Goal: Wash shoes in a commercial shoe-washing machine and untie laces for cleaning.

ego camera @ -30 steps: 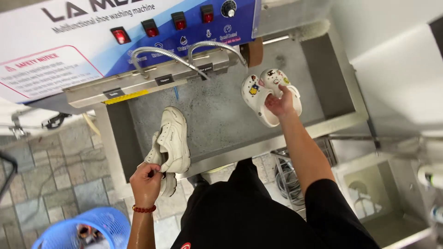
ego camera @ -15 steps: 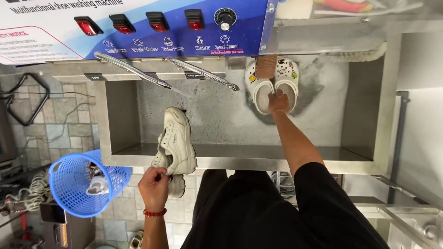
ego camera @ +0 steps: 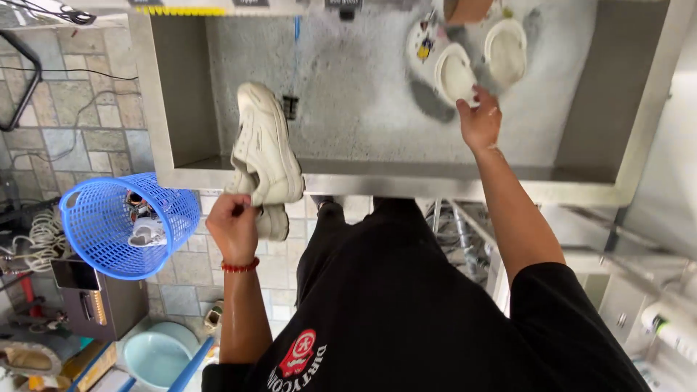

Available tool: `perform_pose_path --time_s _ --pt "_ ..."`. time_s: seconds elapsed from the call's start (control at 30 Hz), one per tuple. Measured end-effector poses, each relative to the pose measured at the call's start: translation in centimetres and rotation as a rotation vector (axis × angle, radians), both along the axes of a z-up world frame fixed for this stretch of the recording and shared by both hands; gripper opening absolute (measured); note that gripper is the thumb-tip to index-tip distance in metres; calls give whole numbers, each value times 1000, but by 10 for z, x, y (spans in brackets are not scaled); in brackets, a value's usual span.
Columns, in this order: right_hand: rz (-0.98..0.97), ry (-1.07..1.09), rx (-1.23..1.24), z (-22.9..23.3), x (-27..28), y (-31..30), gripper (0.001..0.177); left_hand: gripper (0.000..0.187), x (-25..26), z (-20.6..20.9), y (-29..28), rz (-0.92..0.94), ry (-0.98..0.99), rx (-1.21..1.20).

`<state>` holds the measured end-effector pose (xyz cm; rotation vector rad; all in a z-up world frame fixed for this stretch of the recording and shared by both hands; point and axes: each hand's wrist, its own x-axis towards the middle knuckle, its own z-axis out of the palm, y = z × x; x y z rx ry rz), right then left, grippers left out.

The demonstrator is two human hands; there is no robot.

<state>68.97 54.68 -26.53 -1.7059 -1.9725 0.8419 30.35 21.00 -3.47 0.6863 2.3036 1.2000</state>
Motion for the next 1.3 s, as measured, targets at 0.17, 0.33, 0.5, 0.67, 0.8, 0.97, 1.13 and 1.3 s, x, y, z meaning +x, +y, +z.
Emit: perform_pose_path --time_s 0.17,0.33,0.5,0.67,0.8,0.97,1.13,1.3 --pt "-108 131 202 45 -12 -96 64 12 -46 -1 -17 -158 73 70" --pt "-205 223 253 79 -42 -175 62 12 -76 20 -36 -286 84 153" --pt "-341 306 246 123 -61 -232 54 11 -96 31 -54 -337 68 209" --pt "-312 236 351 93 -51 -234 51 12 -106 28 -67 -329 63 227" --pt "-383 263 257 91 -56 -243 49 12 -115 27 -76 -356 144 200" --pt "-441 314 99 115 -64 -224 43 12 -113 28 -73 -299 52 169" --pt "-436 357 7 103 -43 -199 37 11 -91 30 -62 -266 62 142" --pt "-138 244 191 63 -13 -166 33 12 -54 36 -43 -188 108 92"
